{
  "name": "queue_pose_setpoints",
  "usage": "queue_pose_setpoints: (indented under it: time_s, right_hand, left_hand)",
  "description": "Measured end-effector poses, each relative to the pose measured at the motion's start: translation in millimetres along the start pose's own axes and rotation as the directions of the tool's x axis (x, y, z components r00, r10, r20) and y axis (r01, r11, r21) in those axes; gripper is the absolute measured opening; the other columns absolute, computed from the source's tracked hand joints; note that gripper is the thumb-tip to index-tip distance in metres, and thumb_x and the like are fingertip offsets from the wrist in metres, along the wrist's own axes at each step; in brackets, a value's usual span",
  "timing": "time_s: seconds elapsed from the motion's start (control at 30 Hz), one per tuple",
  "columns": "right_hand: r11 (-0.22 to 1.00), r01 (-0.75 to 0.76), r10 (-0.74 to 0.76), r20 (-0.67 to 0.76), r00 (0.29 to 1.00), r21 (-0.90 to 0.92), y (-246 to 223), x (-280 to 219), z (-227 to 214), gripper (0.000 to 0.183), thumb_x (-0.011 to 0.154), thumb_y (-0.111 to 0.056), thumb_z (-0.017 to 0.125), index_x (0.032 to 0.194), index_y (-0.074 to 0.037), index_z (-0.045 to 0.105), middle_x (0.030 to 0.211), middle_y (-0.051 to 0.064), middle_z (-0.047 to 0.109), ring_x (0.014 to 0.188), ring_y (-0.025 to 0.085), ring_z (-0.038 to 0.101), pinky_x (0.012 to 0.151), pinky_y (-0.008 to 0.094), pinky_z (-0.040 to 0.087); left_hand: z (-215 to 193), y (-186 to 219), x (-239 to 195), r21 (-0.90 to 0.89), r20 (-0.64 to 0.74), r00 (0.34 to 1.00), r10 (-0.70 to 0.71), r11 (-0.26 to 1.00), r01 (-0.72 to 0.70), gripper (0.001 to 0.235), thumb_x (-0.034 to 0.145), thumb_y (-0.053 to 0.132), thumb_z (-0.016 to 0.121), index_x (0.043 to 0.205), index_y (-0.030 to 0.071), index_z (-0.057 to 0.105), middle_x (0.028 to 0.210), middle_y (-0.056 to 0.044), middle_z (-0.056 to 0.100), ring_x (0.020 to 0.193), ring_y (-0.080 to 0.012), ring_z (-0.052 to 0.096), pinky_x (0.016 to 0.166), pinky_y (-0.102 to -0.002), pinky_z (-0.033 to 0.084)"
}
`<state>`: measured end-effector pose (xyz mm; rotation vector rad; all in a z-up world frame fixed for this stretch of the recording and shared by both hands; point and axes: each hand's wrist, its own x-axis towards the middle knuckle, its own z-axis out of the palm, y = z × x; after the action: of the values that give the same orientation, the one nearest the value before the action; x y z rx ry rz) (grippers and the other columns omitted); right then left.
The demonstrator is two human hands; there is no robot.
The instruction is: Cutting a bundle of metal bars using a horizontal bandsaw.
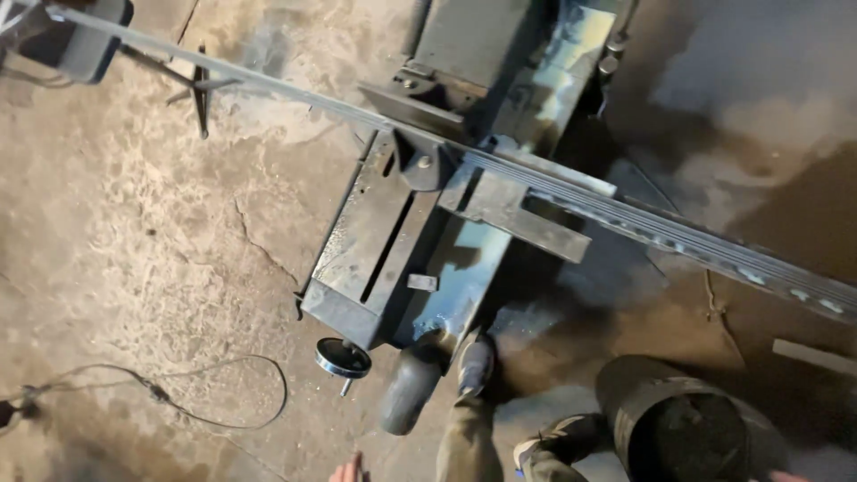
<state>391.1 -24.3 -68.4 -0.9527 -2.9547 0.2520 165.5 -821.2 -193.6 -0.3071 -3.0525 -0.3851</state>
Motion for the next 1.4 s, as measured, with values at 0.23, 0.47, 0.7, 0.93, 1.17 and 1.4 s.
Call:
queue_pose_setpoints:
  time_s: [0.23, 0.47, 0.7, 0.93, 1.17, 1.4]
  right_hand:
    - [0.999, 0.026, -0.025, 0.034, 0.999, -0.038, -316.8, 100.7, -140.5, 0.032, 0.085, -0.034, 0.079, 0.109, -0.014, 0.075, 0.105, 0.004, 0.073, 0.101, 0.019, 0.072, 0.093, 0.034, 0.058]
    - [0.966, 0.051, -0.052, -0.004, 0.999, 0.254, -440.2, 94.0, -128.9, 0.027, 0.076, -0.028, 0.080, 0.097, -0.013, 0.074, 0.092, 0.006, 0.070, 0.092, 0.024, 0.071, 0.082, 0.036, 0.057]
    - [0.980, -0.113, 0.054, 0.331, 0.942, 0.161, -365.4, 22.8, -25.1, 0.025, 0.074, -0.032, 0.085, 0.090, -0.013, 0.076, 0.084, 0.005, 0.073, 0.086, 0.020, 0.074, 0.083, 0.036, 0.061]
    - [0.988, 0.047, -0.071, 0.159, 0.985, 0.149, -439.8, 173.0, -109.4, 0.034, 0.083, -0.034, 0.076, 0.109, -0.012, 0.072, 0.107, 0.010, 0.069, 0.106, 0.031, 0.068, 0.089, 0.041, 0.057]
    - [0.904, 0.411, -0.419, -0.053, 0.906, -0.118, -476.6, 359.7, -86.8, 0.056, 0.092, -0.041, 0.074, 0.133, -0.004, 0.067, 0.128, 0.014, 0.066, 0.118, 0.030, 0.063, 0.093, 0.044, 0.057]
    - [0.877, 0.399, -0.425, -0.044, 0.904, -0.268, -419.1, 365.2, -98.4, 0.056, 0.093, -0.052, 0.077, 0.125, -0.006, 0.072, 0.115, 0.008, 0.068, 0.106, 0.025, 0.066, 0.091, 0.037, 0.057]
  left_hand:
    - [-114.4, 57.4, 156.6, -0.044, 0.155, 0.957, -0.244, 0.966, 0.253, 0.075, 0.071, 0.018, 0.075, 0.139, 0.001, 0.049, 0.115, -0.025, 0.059, 0.102, -0.0435, 0.060, 0.089, -0.051, 0.051]
    - [-40.2, 29.1, 210.2, -0.161, 0.455, 0.841, -0.293, 0.902, 0.401, 0.044, 0.086, 0.017, 0.069, 0.127, 0.005, 0.057, 0.117, -0.023, 0.063, 0.113, -0.0447, 0.059, 0.096, -0.051, 0.050]
    - [-14.1, 33.9, 235.2, -0.681, 0.433, 0.896, 0.095, 0.686, 0.256, 0.016, 0.086, 0.008, 0.060, 0.100, 0.007, 0.069, 0.092, -0.010, 0.073, 0.085, -0.0311, 0.069, 0.076, -0.046, 0.056]
    - [5.9, 49.5, 190.9, -0.471, 0.443, 0.896, -0.001, 0.850, 0.234, 0.012, 0.087, 0.017, 0.065, 0.090, 0.006, 0.069, 0.082, -0.016, 0.069, 0.077, -0.0359, 0.063, 0.070, -0.050, 0.051]
    - [-34.9, 96.2, 200.7, -0.220, 0.591, 0.721, -0.361, 0.788, 0.575, 0.027, 0.088, 0.034, 0.065, 0.086, 0.008, 0.072, 0.072, -0.018, 0.072, 0.065, -0.0391, 0.069, 0.062, -0.051, 0.053]
    - [-44.4, 66.2, 182.0, -0.094, 0.634, 0.694, -0.342, 0.856, 0.508, 0.030, 0.085, 0.041, 0.071, 0.092, 0.012, 0.073, 0.076, -0.020, 0.075, 0.077, -0.0418, 0.072, 0.069, -0.054, 0.057]
